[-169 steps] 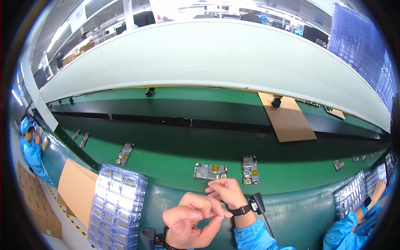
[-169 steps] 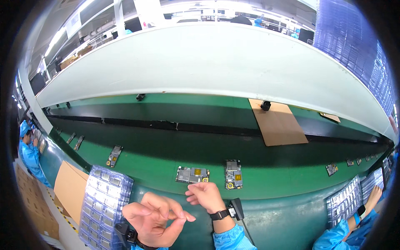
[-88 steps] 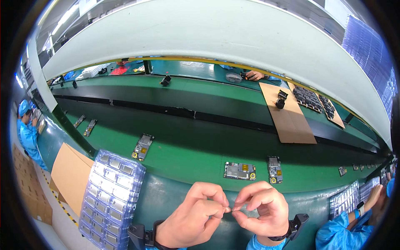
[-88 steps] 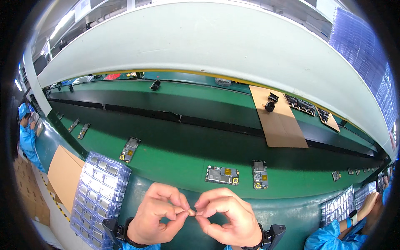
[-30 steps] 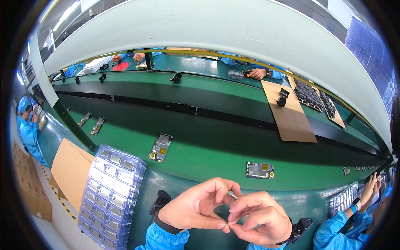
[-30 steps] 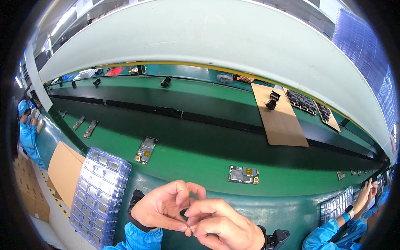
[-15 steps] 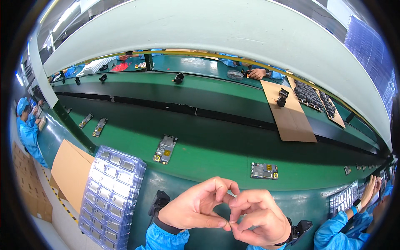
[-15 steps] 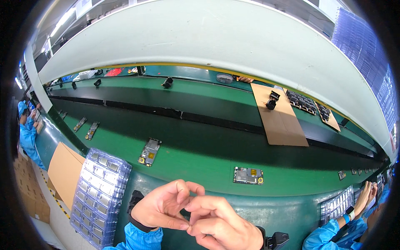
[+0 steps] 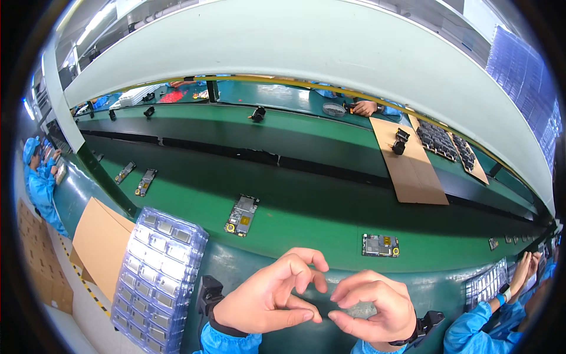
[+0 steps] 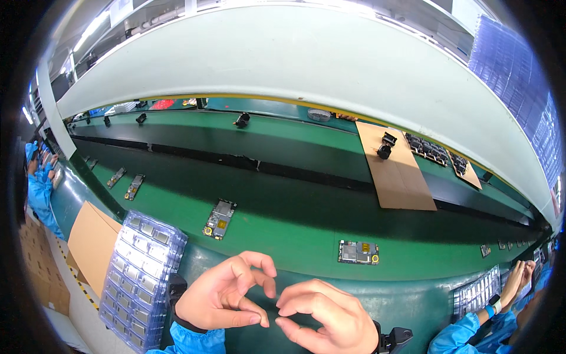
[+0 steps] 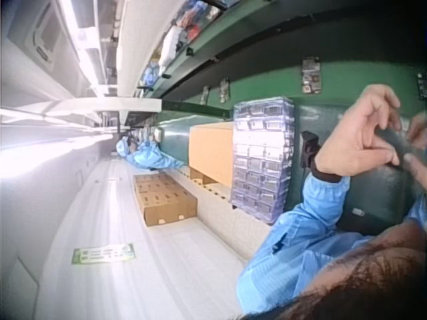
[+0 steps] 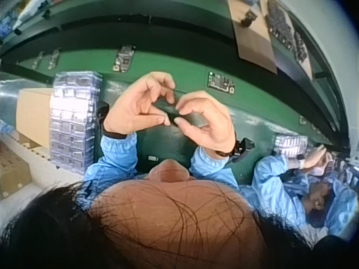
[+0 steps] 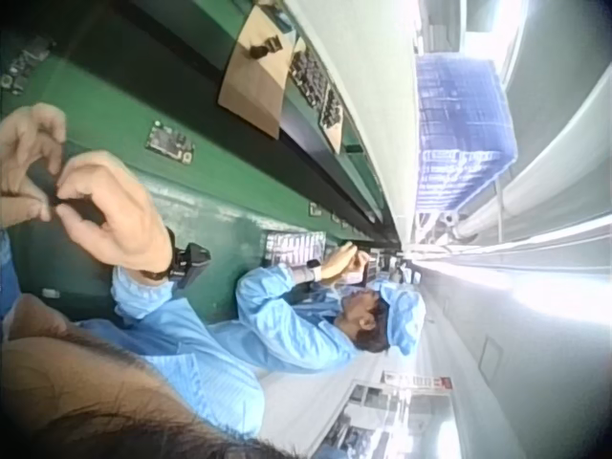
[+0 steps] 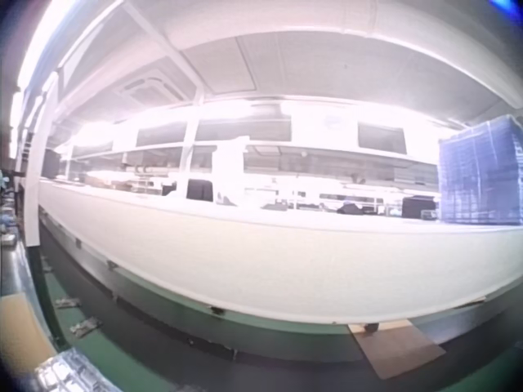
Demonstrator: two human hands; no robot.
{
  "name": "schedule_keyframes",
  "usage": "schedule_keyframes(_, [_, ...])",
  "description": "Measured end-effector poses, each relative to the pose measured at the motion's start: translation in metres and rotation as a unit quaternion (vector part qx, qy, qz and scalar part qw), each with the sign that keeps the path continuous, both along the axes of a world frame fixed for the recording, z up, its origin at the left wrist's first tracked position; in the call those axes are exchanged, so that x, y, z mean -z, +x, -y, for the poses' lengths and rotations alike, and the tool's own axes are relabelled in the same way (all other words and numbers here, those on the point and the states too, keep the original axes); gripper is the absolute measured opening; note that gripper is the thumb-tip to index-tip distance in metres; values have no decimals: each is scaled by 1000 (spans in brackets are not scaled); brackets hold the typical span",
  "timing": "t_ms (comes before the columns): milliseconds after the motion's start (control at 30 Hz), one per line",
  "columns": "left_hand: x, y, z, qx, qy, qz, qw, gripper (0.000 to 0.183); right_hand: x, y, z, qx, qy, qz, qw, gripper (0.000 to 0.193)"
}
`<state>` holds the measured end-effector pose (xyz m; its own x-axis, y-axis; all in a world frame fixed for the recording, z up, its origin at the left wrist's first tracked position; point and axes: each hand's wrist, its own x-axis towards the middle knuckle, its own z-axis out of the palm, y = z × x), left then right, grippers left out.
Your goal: The worker is assembling and inspecting electronic circuit boards on a factory production line.
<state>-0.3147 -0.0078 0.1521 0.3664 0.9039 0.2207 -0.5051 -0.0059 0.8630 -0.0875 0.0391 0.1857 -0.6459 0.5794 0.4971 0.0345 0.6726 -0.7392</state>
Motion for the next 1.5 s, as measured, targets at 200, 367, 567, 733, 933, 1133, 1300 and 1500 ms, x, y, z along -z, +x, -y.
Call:
schedule_keyframes(200, [-10,3,9,-20,23,-61,998,42,0,-1,-1,0,-2,15,1000,22])
schedule_keyframes(367, [-12,2,8,-11,44,-99,994,41,-3,-2,2,-5,0,19,1000,20])
schedule_keyframes(567, [-14,1,7,-5,51,-132,990,41,6,-1,2,-48,-36,-11,998,27])
schedule_keyframes(733, [-14,1,6,-1,62,-149,987,40,9,0,0,-68,-31,6,997,39])
schedule_keyframes(933, [-12,1,4,1,75,-123,990,39,14,0,-3,-75,-28,0,997,44])
schedule_keyframes(1133, [-14,0,3,8,86,-97,992,36,17,1,-5,-111,-39,-3,993,43])
schedule_keyframes(1300, [-16,-1,4,16,81,-104,991,34,15,-2,-3,-103,-41,0,994,42])
schedule_keyframes(1500, [-15,-2,3,37,70,-95,992,33,15,-4,-6,-138,-39,6,990,38])
